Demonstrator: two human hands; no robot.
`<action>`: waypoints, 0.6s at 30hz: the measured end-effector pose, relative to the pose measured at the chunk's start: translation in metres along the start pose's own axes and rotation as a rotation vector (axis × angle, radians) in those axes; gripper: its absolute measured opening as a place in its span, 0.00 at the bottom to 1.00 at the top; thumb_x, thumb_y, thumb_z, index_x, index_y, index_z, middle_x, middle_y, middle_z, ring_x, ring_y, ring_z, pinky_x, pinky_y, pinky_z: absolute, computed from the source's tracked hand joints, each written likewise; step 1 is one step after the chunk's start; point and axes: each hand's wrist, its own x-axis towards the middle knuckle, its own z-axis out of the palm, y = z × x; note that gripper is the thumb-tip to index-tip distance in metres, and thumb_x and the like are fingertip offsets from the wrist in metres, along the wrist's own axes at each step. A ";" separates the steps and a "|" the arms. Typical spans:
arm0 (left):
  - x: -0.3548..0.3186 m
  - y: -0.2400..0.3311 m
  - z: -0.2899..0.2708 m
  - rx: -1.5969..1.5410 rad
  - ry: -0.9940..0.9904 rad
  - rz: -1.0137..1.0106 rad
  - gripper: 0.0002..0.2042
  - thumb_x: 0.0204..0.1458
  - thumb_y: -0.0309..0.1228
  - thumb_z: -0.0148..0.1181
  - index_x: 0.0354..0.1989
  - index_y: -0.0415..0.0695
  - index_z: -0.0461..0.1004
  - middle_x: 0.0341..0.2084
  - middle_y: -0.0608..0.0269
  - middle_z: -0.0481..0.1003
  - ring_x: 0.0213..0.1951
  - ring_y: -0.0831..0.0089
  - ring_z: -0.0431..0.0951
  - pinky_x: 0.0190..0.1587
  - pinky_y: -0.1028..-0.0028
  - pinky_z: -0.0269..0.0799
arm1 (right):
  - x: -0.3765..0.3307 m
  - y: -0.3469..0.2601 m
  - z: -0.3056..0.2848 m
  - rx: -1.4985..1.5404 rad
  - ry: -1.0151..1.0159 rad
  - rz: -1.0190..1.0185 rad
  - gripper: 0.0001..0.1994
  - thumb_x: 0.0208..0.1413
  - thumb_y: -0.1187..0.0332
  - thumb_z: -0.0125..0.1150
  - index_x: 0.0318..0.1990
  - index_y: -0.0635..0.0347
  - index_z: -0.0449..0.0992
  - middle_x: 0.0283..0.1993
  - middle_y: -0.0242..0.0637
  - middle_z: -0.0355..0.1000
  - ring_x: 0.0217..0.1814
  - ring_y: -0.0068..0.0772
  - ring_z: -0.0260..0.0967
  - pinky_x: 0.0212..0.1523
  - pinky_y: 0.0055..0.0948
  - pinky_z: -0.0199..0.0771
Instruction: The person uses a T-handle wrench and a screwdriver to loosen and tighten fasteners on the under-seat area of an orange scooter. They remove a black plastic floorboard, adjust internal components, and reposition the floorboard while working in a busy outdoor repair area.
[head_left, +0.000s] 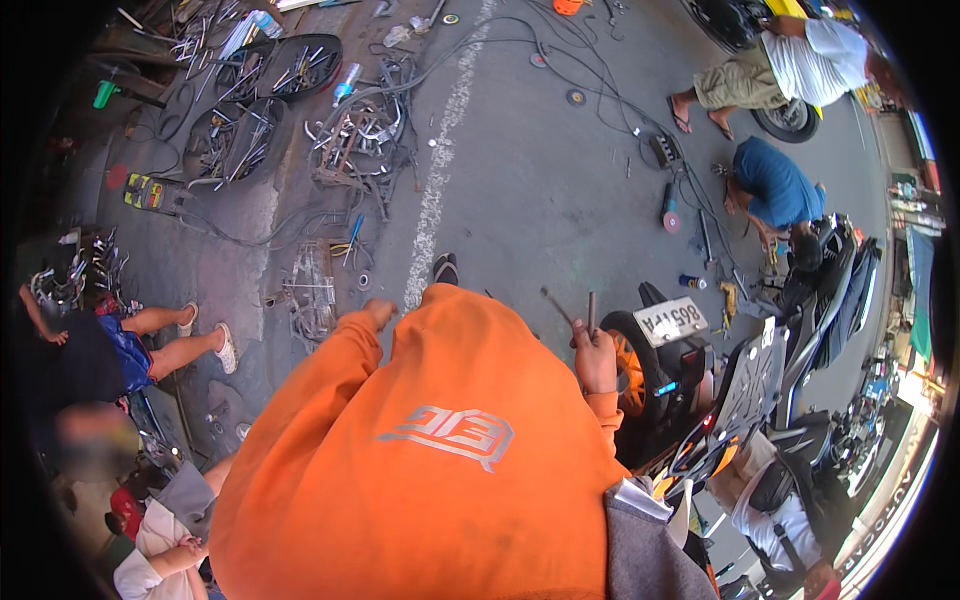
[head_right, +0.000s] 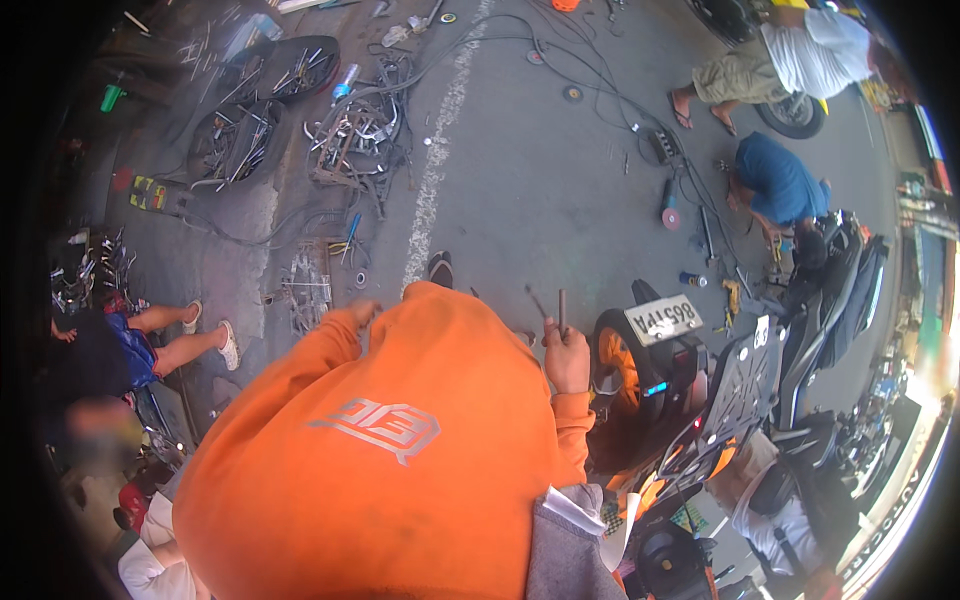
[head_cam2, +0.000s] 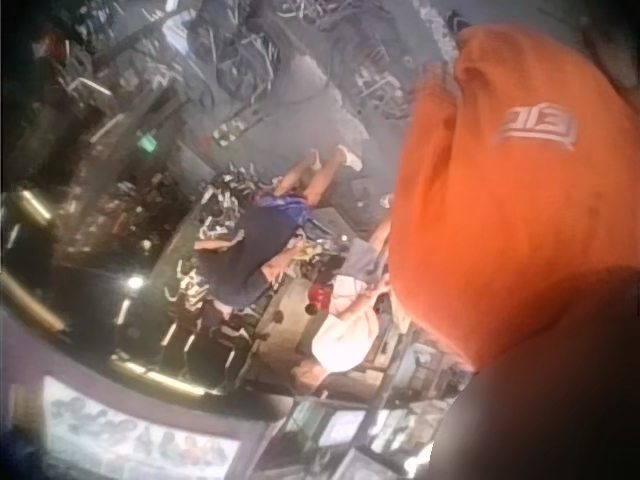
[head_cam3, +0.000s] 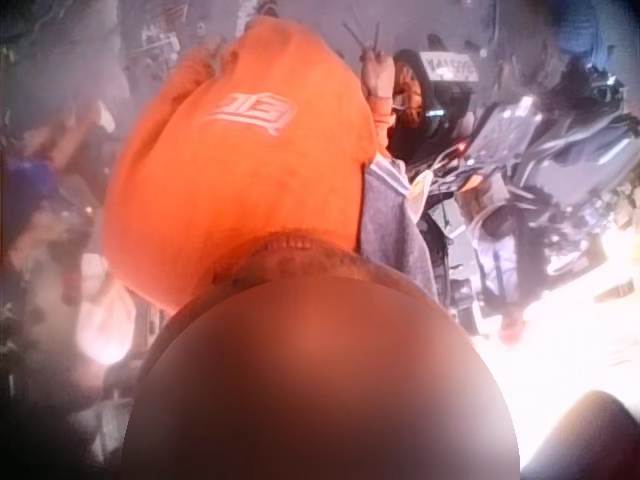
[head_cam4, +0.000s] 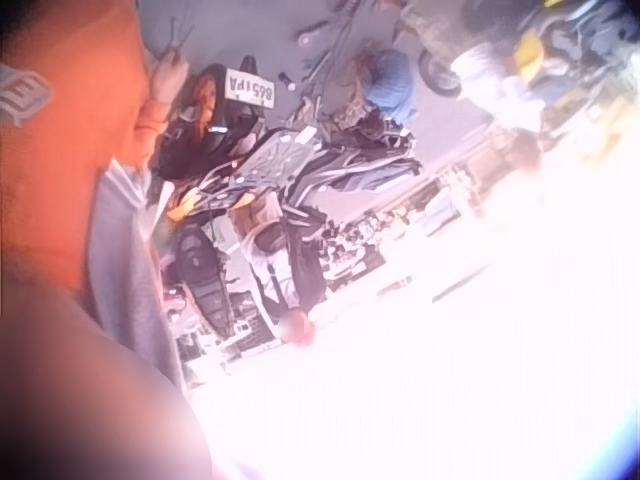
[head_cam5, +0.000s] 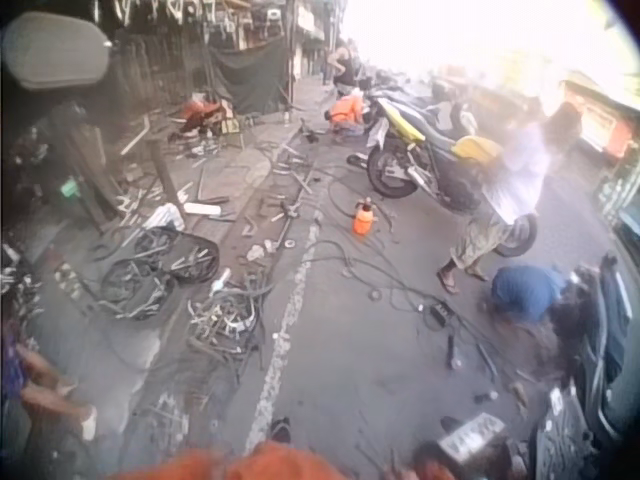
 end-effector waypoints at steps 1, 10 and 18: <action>0.003 0.031 -0.014 -0.009 0.035 0.130 0.19 0.55 0.43 0.58 0.23 0.37 0.74 0.14 0.53 0.71 0.14 0.62 0.71 0.21 0.60 0.66 | 0.004 -0.008 0.008 -0.015 -0.034 0.028 0.26 0.63 0.49 0.57 0.28 0.68 0.77 0.23 0.45 0.74 0.29 0.39 0.74 0.34 0.37 0.71; -0.016 0.192 -0.116 -0.642 0.126 0.432 0.15 0.62 0.42 0.55 0.46 0.45 0.77 0.22 0.67 0.71 0.15 0.77 0.64 0.19 0.70 0.65 | 0.042 -0.073 0.019 -0.237 -0.336 -0.173 0.23 0.61 0.52 0.59 0.31 0.70 0.76 0.21 0.45 0.72 0.27 0.38 0.73 0.32 0.42 0.69; -0.111 0.237 -0.008 -0.626 -0.315 0.297 0.25 0.61 0.55 0.54 0.48 0.42 0.76 0.28 0.60 0.76 0.14 0.78 0.60 0.19 0.74 0.64 | 0.102 -0.120 0.034 0.113 -0.578 -0.321 0.20 0.64 0.56 0.59 0.34 0.69 0.77 0.26 0.39 0.75 0.29 0.29 0.71 0.33 0.32 0.70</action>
